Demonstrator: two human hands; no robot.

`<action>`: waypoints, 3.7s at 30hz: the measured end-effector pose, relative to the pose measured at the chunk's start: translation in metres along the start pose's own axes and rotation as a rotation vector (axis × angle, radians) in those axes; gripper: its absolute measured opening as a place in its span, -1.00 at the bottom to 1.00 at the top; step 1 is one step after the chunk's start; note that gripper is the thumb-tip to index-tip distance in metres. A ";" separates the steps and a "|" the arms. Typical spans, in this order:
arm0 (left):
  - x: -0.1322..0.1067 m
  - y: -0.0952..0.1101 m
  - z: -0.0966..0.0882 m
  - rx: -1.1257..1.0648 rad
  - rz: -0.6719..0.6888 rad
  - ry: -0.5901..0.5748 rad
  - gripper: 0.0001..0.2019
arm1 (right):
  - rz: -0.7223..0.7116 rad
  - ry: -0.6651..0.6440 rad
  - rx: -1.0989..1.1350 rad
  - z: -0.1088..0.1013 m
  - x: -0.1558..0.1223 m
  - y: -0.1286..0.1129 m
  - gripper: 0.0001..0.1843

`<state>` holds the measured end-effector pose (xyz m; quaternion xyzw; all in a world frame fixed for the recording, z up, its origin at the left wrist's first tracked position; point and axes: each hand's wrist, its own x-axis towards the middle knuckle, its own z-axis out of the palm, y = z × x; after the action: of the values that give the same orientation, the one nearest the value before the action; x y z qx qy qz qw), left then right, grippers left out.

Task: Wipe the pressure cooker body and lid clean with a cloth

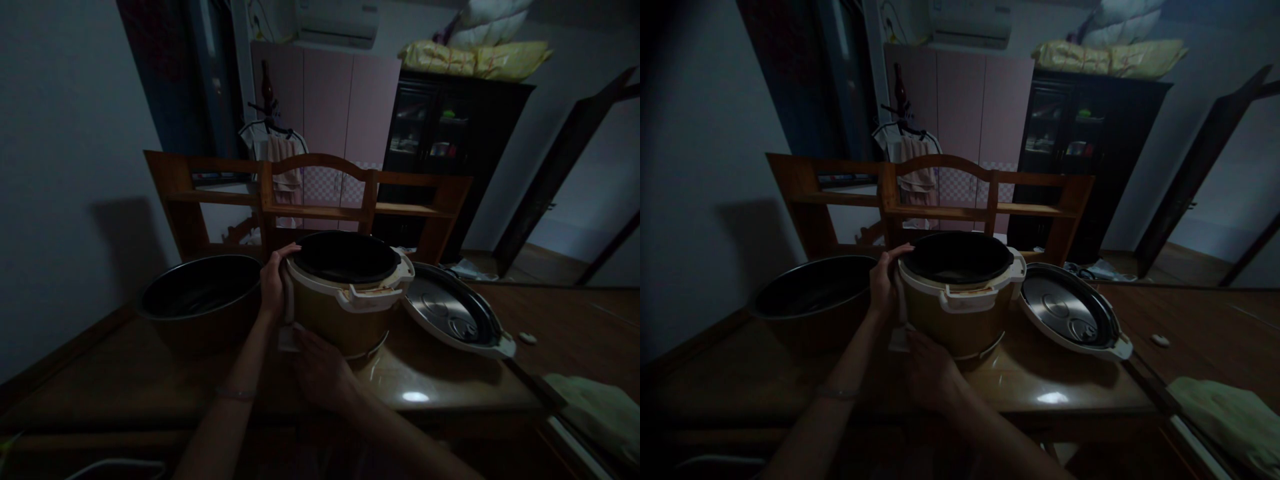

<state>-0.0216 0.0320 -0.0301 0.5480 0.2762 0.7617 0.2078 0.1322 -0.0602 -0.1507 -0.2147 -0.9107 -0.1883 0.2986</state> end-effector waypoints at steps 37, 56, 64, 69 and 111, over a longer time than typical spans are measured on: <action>-0.001 -0.005 0.001 0.038 0.020 0.022 -0.47 | 0.797 0.395 0.242 -0.111 -0.146 0.068 -0.48; 0.000 -0.010 0.003 -0.006 0.016 0.044 -0.51 | 0.932 0.452 0.646 -0.072 -0.078 0.049 -0.38; -0.001 -0.010 0.004 -0.001 0.004 0.045 -0.48 | 0.872 0.287 0.592 -0.068 -0.078 0.032 -0.28; -0.001 -0.010 0.003 0.005 -0.011 0.047 -0.46 | 0.785 0.316 0.479 -0.081 -0.066 0.051 -0.28; -0.002 -0.011 0.006 0.029 0.002 0.071 -0.45 | 0.948 0.368 0.526 -0.086 -0.043 0.033 -0.19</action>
<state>-0.0155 0.0403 -0.0371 0.5238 0.2938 0.7768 0.1894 0.2199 -0.0849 -0.1054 -0.4817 -0.6642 0.1649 0.5474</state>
